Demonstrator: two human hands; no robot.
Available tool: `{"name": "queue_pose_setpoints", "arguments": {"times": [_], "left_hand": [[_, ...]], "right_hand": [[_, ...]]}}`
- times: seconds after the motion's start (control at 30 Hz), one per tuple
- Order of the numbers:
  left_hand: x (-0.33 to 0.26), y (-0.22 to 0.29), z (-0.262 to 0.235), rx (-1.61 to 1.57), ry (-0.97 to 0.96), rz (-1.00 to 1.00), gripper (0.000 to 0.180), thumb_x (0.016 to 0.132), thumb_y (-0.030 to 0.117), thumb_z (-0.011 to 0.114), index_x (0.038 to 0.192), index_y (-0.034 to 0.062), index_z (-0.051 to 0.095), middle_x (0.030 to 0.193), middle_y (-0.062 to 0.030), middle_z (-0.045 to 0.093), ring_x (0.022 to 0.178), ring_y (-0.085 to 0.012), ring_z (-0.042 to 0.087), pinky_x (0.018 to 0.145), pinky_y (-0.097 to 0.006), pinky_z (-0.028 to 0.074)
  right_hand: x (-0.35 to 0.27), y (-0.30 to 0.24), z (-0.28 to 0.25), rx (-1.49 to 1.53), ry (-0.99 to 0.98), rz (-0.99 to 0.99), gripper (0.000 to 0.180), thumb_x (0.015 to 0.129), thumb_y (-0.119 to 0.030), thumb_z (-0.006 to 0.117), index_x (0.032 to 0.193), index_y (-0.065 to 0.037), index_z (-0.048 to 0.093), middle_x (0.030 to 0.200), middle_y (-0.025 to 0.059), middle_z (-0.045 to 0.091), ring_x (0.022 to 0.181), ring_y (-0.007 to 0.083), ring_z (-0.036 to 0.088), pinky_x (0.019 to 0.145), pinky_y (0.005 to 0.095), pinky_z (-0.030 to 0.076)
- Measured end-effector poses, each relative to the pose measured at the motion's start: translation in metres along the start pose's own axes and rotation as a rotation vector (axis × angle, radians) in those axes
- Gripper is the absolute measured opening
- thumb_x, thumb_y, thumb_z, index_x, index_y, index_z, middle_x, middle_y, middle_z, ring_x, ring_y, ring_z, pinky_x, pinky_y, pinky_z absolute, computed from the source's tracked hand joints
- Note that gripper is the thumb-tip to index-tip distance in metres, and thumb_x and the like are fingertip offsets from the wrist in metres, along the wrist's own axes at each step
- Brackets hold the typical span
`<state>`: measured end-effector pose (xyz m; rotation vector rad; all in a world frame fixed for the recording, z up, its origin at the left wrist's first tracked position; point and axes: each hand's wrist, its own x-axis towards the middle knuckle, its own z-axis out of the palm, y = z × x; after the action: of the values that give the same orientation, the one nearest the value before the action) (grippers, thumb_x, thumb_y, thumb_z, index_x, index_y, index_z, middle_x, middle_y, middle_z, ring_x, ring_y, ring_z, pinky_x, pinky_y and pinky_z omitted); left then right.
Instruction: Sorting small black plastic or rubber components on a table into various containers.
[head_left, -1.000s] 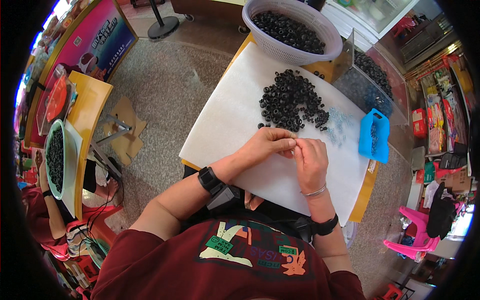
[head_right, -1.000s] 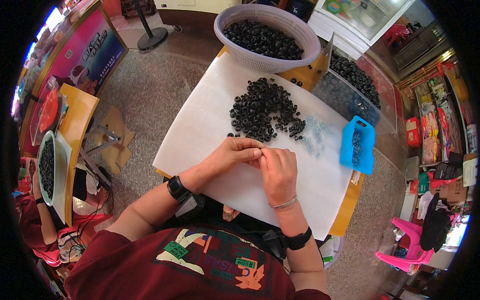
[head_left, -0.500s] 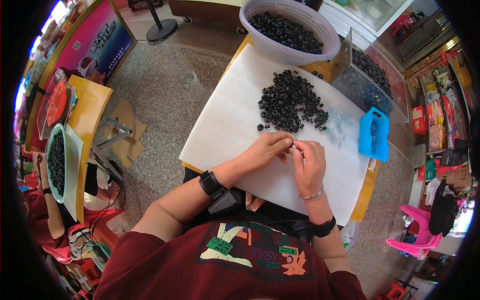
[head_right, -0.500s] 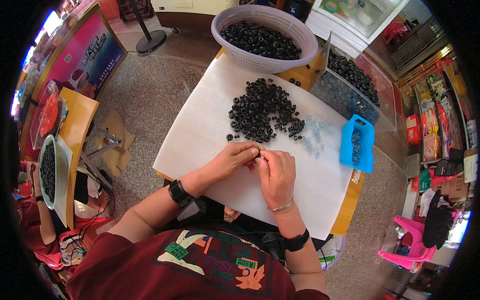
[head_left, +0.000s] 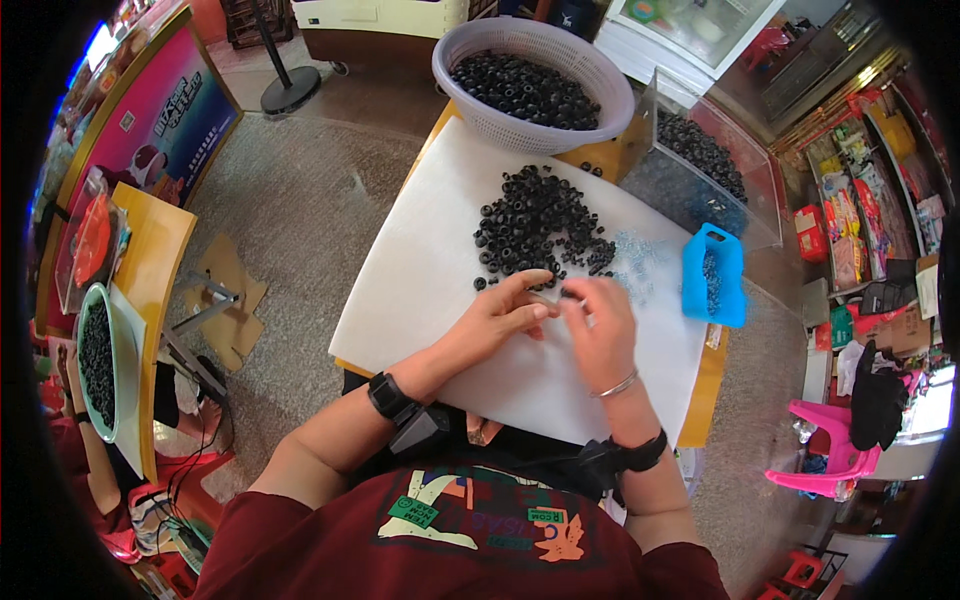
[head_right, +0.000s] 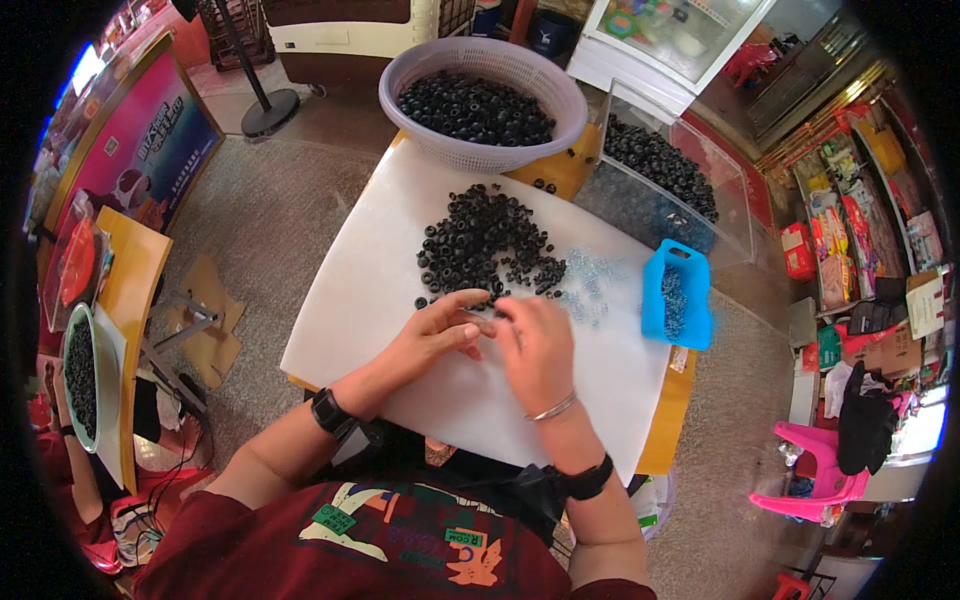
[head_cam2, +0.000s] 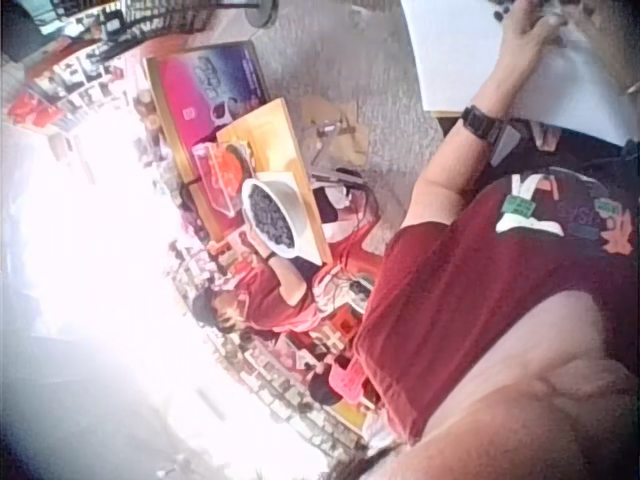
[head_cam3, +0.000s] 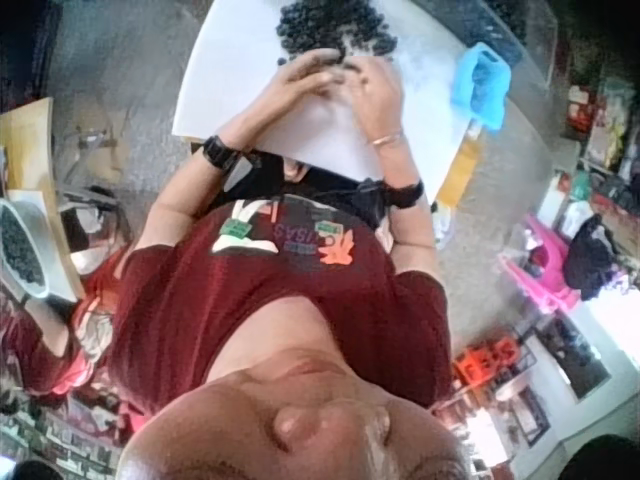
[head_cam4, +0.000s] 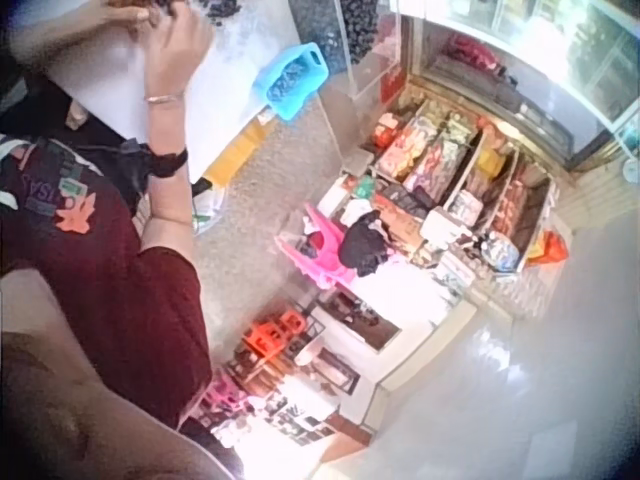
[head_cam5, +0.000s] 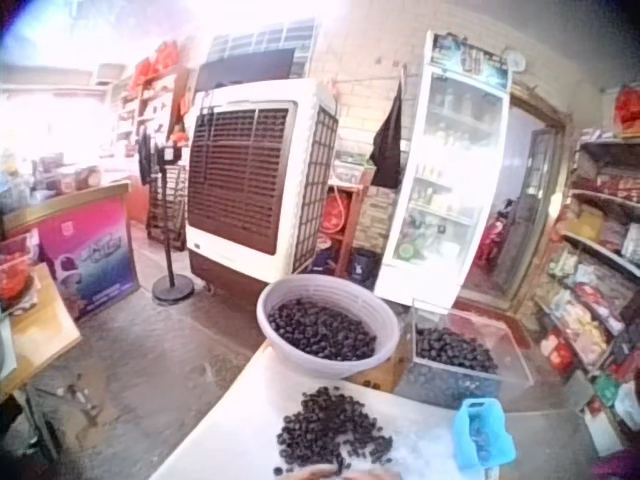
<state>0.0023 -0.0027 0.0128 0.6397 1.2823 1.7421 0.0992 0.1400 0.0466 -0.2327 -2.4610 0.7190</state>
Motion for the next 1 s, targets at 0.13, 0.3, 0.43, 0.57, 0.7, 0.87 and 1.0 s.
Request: {"name": "queue_pose_setpoints", "arguments": {"times": [0.13,0.3,0.43,0.57,0.7,0.87,1.0], "left_hand": [[0.0,0.008,-0.002,0.032,-0.025,-0.064,0.038,0.094,0.018,0.054,0.126,-0.0022,0.048,0.096,-0.0075,0.062,0.078,-0.0114,0.057,0.076,-0.025,0.048],[0.003,0.0,-0.004,0.055,-0.054,-0.077,0.034,0.093,0.016,0.054,0.12,-0.003,0.052,0.093,-0.0065,0.062,0.077,-0.0107,0.057,0.074,-0.024,0.048],[0.004,-0.001,-0.002,0.064,-0.064,-0.068,0.03,0.093,0.015,0.054,0.116,-0.0029,0.055,0.089,-0.0057,0.062,0.076,-0.0107,0.057,0.073,-0.024,0.048],[0.0,-0.004,-0.008,0.05,-0.032,-0.072,0.028,0.092,0.015,0.054,0.114,-0.0024,0.056,0.088,-0.0058,0.062,0.075,-0.0107,0.058,0.071,-0.024,0.048],[0.006,-0.011,-0.004,0.086,-0.058,-0.082,0.026,0.093,0.013,0.053,0.114,-0.0019,0.056,0.089,-0.0055,0.062,0.075,-0.0105,0.059,0.071,-0.024,0.049],[0.004,-0.009,-0.004,0.101,-0.043,-0.081,0.025,0.094,0.012,0.053,0.115,-0.0016,0.055,0.089,-0.0049,0.062,0.077,-0.0102,0.059,0.071,-0.024,0.05],[0.004,-0.007,-0.004,0.096,-0.028,-0.079,0.025,0.094,0.012,0.052,0.114,-0.0018,0.055,0.089,-0.0048,0.062,0.076,-0.0101,0.059,0.071,-0.024,0.05]], "right_hand": [[0.056,0.025,-0.038,0.049,0.254,0.343,0.02,0.081,-0.012,0.064,0.1,-0.004,0.064,0.084,0.0096,0.066,0.074,0.0182,0.061,0.069,0.0318,0.048],[0.14,0.099,-0.066,-0.136,0.534,0.26,0.026,0.082,-0.015,0.062,0.106,-0.003,0.063,0.087,0.0108,0.068,0.077,0.0211,0.064,0.073,0.0321,0.049],[0.144,0.117,-0.058,-0.264,0.547,0.142,0.027,0.082,-0.013,0.061,0.107,-0.004,0.063,0.087,0.0093,0.067,0.075,0.0242,0.062,0.071,0.0357,0.048],[0.086,0.055,-0.023,-0.076,0.234,0.142,0.018,0.08,-0.011,0.062,0.096,-0.005,0.064,0.083,0.0079,0.063,0.08,0.0242,0.059,0.073,0.0352,0.044],[0.025,0.048,0.019,0.068,-0.052,0.155,0.014,0.077,-0.012,0.065,0.089,-0.006,0.064,0.079,0.007,0.061,0.08,0.0251,0.056,0.073,0.0354,0.042],[0.017,0.044,0.04,-0.088,-0.021,0.09,0.012,0.075,-0.015,0.067,0.084,-0.008,0.063,0.078,0.0048,0.058,0.078,0.0247,0.055,0.07,0.0366,0.039],[0.015,0.048,0.041,-0.028,-0.013,0.101,0.01,0.075,-0.014,0.067,0.083,-0.009,0.063,0.077,0.0047,0.058,0.073,0.0244,0.054,0.07,0.0366,0.038]]}}
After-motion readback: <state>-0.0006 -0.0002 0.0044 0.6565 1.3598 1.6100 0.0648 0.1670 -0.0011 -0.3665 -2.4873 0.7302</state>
